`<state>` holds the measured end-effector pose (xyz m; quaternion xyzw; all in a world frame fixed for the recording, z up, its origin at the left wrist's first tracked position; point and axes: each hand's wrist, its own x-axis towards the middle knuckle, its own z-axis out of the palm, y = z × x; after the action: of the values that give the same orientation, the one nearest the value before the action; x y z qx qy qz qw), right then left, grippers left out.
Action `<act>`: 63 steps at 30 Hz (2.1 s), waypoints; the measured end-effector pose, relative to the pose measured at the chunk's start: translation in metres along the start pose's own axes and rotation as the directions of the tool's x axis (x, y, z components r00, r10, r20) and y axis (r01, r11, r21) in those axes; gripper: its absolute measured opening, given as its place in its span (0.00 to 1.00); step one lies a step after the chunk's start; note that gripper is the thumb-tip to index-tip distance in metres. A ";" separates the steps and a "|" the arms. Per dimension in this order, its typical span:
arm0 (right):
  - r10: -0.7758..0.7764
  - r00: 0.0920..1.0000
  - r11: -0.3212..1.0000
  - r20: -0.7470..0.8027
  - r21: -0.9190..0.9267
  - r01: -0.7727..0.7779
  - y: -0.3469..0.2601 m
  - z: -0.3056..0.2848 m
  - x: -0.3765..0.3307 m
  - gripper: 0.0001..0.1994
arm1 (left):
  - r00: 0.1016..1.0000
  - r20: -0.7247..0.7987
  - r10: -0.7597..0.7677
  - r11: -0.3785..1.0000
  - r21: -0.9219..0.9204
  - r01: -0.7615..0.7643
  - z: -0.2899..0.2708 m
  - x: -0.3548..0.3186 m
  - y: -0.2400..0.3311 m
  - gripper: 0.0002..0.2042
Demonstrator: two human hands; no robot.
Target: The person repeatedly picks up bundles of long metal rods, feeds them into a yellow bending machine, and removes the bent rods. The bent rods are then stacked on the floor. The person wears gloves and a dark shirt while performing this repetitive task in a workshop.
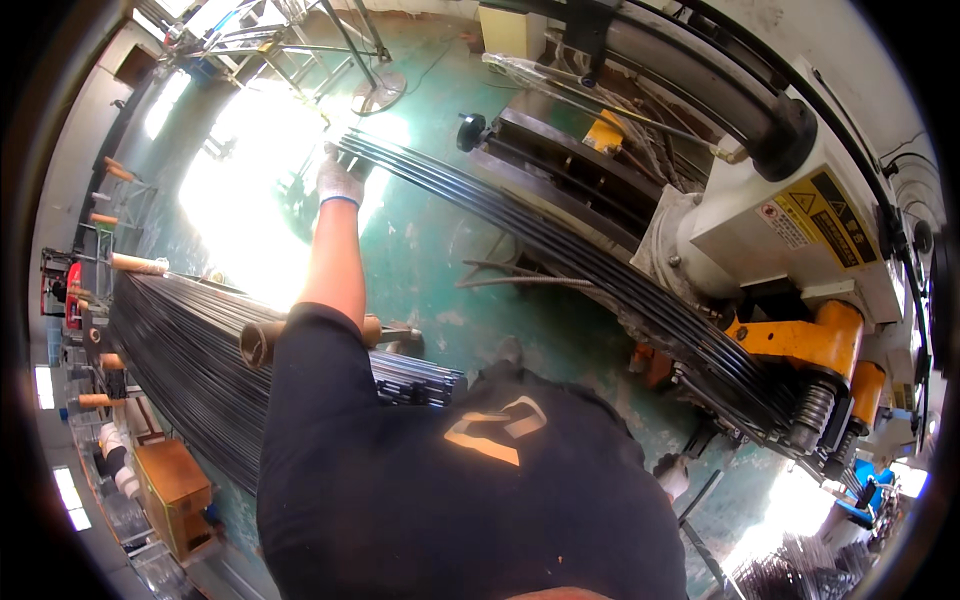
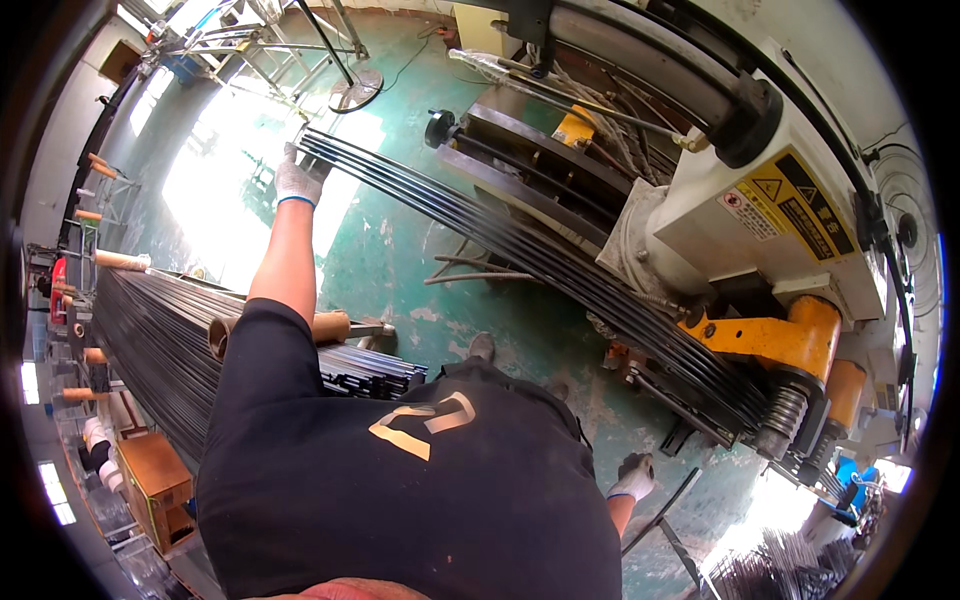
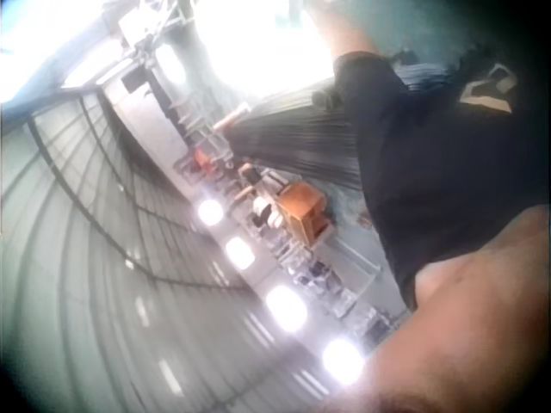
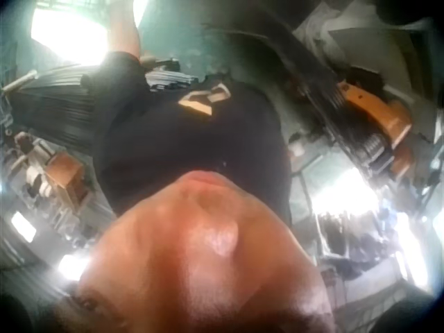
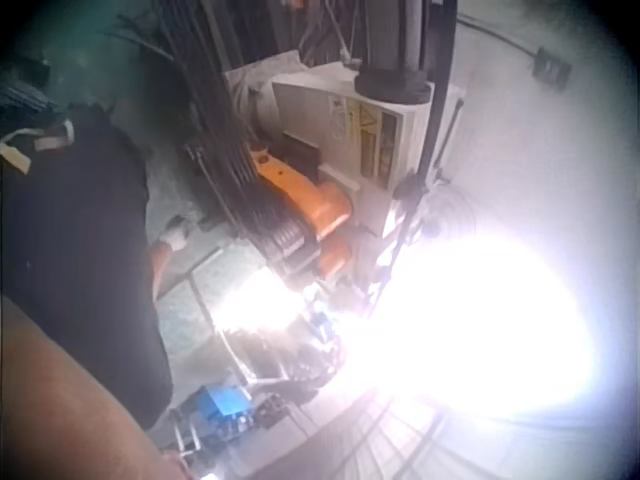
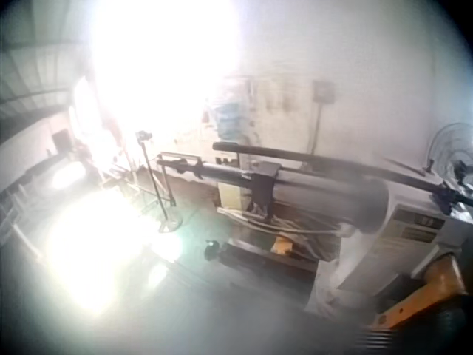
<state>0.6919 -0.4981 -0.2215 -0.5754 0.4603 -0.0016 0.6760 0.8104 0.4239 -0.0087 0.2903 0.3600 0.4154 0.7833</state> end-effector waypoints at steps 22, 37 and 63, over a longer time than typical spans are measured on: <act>-0.012 0.998 0.977 0.065 -0.212 0.026 -0.024 0.100 -0.083 0.16 | 0.940 0.303 -0.157 0.971 0.220 0.091 -0.010 0.037 0.037 0.15; -0.027 0.999 0.997 0.033 -0.073 0.029 0.045 0.014 -0.003 0.09 | 0.647 0.755 -0.102 0.463 0.612 -0.641 -0.064 0.099 0.029 0.18; 0.207 0.964 0.742 0.166 -0.669 -0.044 -0.064 -0.010 0.092 0.19 | 0.816 -0.139 -0.562 0.824 -0.001 0.567 -0.054 -0.250 -0.264 0.31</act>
<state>0.7721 -0.5766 -0.2275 -0.7403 0.3879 0.2731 0.4763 0.7848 0.0886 -0.1577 0.1581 0.4895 0.1756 0.8394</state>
